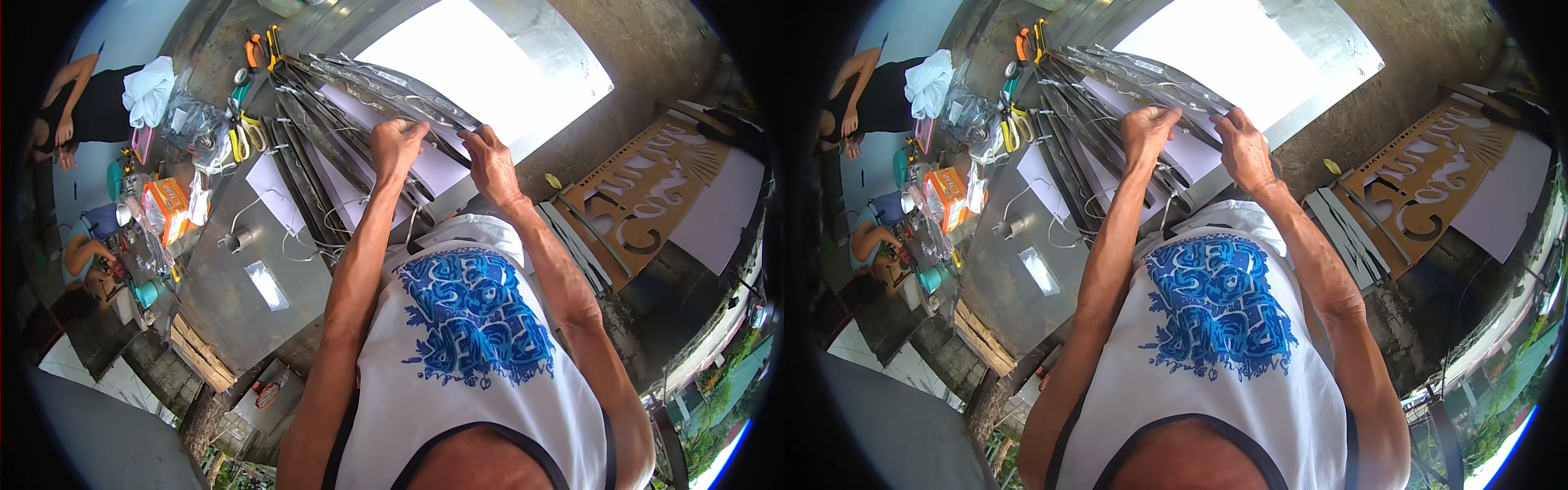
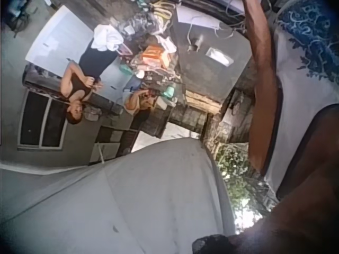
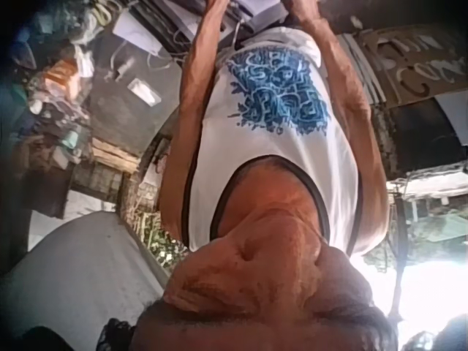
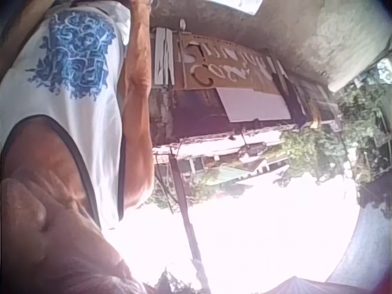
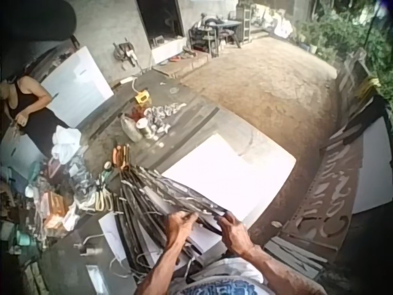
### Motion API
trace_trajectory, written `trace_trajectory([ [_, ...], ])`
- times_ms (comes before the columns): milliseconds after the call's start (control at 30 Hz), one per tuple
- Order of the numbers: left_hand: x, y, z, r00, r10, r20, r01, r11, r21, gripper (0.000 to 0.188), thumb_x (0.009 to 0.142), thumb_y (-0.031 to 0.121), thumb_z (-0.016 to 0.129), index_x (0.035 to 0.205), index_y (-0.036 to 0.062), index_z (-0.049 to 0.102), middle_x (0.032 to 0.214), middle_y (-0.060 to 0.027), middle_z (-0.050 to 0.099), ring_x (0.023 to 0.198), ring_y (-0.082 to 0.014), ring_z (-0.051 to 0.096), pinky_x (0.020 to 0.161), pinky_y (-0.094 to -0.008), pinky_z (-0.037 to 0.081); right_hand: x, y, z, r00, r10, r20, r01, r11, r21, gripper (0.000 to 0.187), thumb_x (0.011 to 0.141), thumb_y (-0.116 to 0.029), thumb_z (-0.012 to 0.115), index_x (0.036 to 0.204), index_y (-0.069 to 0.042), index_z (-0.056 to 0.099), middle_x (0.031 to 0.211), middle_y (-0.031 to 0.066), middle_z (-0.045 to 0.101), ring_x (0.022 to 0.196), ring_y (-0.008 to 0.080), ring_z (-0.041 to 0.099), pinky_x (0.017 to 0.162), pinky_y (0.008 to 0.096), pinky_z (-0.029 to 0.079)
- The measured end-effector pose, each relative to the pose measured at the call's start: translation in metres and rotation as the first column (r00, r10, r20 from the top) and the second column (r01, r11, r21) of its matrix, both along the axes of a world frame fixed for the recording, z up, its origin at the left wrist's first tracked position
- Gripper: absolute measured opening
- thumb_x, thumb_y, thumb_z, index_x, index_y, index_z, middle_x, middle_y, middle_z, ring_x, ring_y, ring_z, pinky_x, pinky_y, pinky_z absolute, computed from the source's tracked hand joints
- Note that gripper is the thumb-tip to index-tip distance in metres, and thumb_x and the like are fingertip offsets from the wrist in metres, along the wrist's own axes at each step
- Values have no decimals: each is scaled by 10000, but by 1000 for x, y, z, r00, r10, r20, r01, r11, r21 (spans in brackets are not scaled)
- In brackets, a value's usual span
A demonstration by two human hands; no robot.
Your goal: The person secures LED light strips to metal frames using white zip ties. They repeatedly wrap the ties around the frame and strip, then pull them tight by hand to fasten the components together. The person works on multiple frames laid out on a metal workbench.
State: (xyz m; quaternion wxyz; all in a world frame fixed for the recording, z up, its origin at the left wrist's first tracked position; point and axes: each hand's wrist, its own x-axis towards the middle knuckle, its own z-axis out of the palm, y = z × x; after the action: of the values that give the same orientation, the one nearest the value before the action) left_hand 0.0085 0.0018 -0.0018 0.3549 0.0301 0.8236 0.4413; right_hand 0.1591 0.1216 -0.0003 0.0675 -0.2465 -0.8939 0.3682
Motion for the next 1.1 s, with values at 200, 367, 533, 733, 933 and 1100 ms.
trace_trajectory([
  [200,-2,3,-6,999,3,46,-3,1000,-5,234,865,210,784,799,-8,733,635,-67,697,488,-107,601,430,-288,441,-2,-3,-2,999,-21,-45,23,999,44,299,884,48,580,1151,-42,680,956,174,570,828,391,652,703,488,553],
  [367,2,-3,0,999,-10,34,7,994,108,211,872,190,779,822,-11,737,630,-66,700,506,-112,602,464,-319,466,-5,-4,0,996,-35,-84,38,998,40,251,891,29,592,1121,-38,670,928,172,548,802,384,635,690,491,547],
  [533,7,-15,-11,936,-70,-346,142,972,187,197,852,185,802,892,-1,750,812,-99,742,700,-196,685,639,-325,522,-10,-4,-3,994,77,-72,-71,994,88,239,887,16,614,1102,-67,680,937,146,559,851,362,636,711,474,546],
  [733,8,-21,0,850,-271,-452,369,918,144,134,895,87,730,1009,26,761,997,-104,746,813,-229,706,702,-341,537,-13,1,-10,986,138,-99,-126,985,118,294,816,39,605,1071,-79,693,1005,139,590,935,351,649,756,457,569],
  [933,15,-25,14,688,-441,-576,516,856,-39,224,855,-25,652,1036,58,754,948,-99,716,844,-309,703,765,-409,556,-14,1,-8,988,130,-86,-121,988,96,260,854,11,621,1073,-98,708,1041,126,610,951,347,660,767,451,570],
  [1100,17,-20,15,596,-508,-622,534,829,-166,263,829,-36,664,1065,38,752,1049,-87,714,951,-311,699,814,-399,565,-14,-2,-7,994,110,-22,-107,988,109,152,934,-71,657,1070,-113,711,1044,112,624,920,346,671,750,451,563],
])
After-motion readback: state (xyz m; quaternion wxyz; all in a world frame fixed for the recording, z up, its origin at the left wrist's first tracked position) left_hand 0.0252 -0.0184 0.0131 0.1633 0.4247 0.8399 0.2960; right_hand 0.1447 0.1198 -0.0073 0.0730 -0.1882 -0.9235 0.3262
